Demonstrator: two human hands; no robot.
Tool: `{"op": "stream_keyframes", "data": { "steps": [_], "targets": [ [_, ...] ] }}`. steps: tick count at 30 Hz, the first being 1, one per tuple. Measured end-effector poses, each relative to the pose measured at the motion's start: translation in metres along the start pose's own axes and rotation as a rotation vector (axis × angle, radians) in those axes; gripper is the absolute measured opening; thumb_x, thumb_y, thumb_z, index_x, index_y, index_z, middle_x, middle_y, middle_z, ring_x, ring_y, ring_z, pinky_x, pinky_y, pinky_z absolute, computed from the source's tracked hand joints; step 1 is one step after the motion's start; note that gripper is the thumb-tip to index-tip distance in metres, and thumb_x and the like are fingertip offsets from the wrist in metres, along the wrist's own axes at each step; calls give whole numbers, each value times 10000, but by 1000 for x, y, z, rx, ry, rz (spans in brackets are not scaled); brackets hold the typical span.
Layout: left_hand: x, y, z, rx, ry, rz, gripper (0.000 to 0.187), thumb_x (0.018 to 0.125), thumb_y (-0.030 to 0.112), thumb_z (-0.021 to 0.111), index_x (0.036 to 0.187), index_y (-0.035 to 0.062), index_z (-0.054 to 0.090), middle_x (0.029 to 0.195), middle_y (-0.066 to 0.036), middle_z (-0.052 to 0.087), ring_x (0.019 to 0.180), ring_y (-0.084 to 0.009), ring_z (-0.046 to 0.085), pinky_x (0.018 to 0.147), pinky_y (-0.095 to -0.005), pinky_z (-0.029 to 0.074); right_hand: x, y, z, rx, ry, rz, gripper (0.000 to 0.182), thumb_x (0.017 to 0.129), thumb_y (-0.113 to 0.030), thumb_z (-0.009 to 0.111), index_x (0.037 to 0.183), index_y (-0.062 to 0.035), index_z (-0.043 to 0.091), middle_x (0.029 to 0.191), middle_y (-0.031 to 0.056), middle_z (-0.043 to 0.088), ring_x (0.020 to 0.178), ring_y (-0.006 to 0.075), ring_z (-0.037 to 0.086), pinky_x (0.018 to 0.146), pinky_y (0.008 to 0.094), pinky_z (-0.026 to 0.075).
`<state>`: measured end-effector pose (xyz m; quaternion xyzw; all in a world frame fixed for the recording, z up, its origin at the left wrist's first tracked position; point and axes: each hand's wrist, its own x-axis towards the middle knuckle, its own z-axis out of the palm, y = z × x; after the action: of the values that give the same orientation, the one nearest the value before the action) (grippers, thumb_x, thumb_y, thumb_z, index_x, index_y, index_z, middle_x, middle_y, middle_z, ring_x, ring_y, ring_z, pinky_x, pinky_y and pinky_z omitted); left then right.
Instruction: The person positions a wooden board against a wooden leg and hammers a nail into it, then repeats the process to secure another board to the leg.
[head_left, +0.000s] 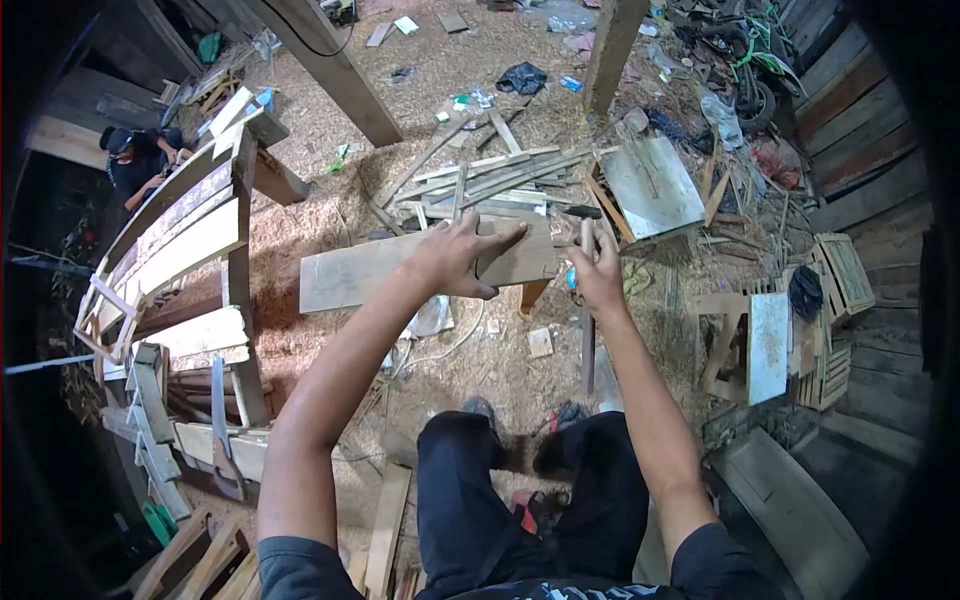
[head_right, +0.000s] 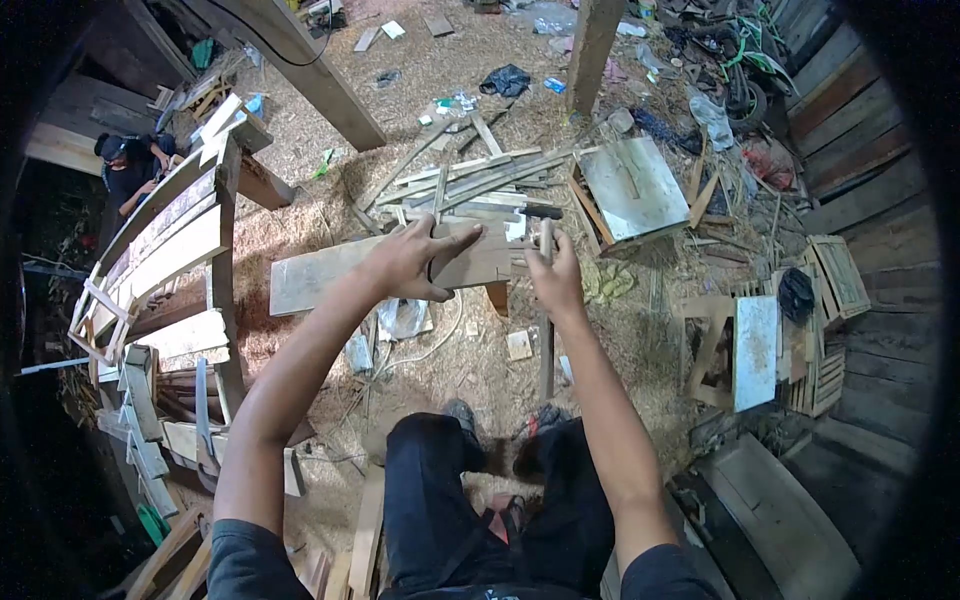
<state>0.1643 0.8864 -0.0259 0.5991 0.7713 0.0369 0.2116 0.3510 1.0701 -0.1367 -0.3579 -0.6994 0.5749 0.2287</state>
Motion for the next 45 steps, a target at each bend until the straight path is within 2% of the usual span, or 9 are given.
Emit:
{"op": "stream_keyframes", "data": {
  "steps": [1,5,8,15,18,23,26,35,45],
  "targets": [
    [-3,2,-1,33,31,-7,1114,647,491,831,1570,470,207,1191,-273,551,1121,-424,582,1006,-504,453,-9,-15,-10,-36,-40,121,472,999,-214,592,1394,9,463,1040,124,631,913,191,632,829,350,536],
    [-5,1,5,19,41,26,1123,655,445,839,1580,440,204,1168,-304,565,1178,-439,541,992,-490,473,-69,-93,-21,488,-58,218,356,1006,-150,580,1328,-17,511,816,8,552,531,51,483,450,226,433],
    [-5,8,-5,-33,-57,-20,1124,656,446,838,1582,439,201,1114,-266,576,1096,-411,558,978,-501,469,-113,-109,-32,255,-147,565,293,1028,-192,564,1257,-13,530,784,6,555,531,53,488,436,224,405],
    [-5,-4,17,39,80,14,1112,647,469,823,1576,458,211,1088,-227,572,1039,-388,556,910,-471,476,-171,-144,-23,66,-86,379,300,1026,-249,553,1227,-26,549,801,78,617,566,103,562,494,269,434],
    [-6,-3,12,64,51,-2,1126,647,473,828,1576,467,193,1098,-224,566,1047,-386,559,913,-476,476,-185,-116,-21,-306,-7,-148,316,1030,-225,535,1240,11,542,784,106,619,624,172,598,564,325,469],
    [-4,-9,4,52,-50,-27,1149,660,480,828,1575,486,134,1235,-257,566,1189,-400,533,983,-516,456,-176,-147,-12,-82,62,265,318,984,-251,606,1114,39,618,724,101,610,642,181,593,599,331,470],
    [-7,-15,2,58,-60,-23,1154,666,494,825,1573,498,111,1259,-256,566,1197,-398,538,982,-508,465,-165,-130,-4,-220,80,165,338,974,-271,637,1089,46,616,714,103,620,671,190,625,619,346,483],
    [-14,-43,4,-65,72,62,1128,594,362,855,1565,423,284,1122,-231,528,1050,-426,556,991,-496,475,-52,-11,64,77,-64,-17,902,616,-269,976,1303,-21,448,1255,155,614,1127,268,631,951,402,522],
    [-1,-59,-4,-99,-12,183,1115,568,338,846,1562,361,341,1073,-212,537,1005,-410,544,949,-475,478,-13,7,60,164,-327,-186,1150,573,-220,992,1482,-23,316,1395,154,539,1286,239,537,1085,372,456]
  ]
}}
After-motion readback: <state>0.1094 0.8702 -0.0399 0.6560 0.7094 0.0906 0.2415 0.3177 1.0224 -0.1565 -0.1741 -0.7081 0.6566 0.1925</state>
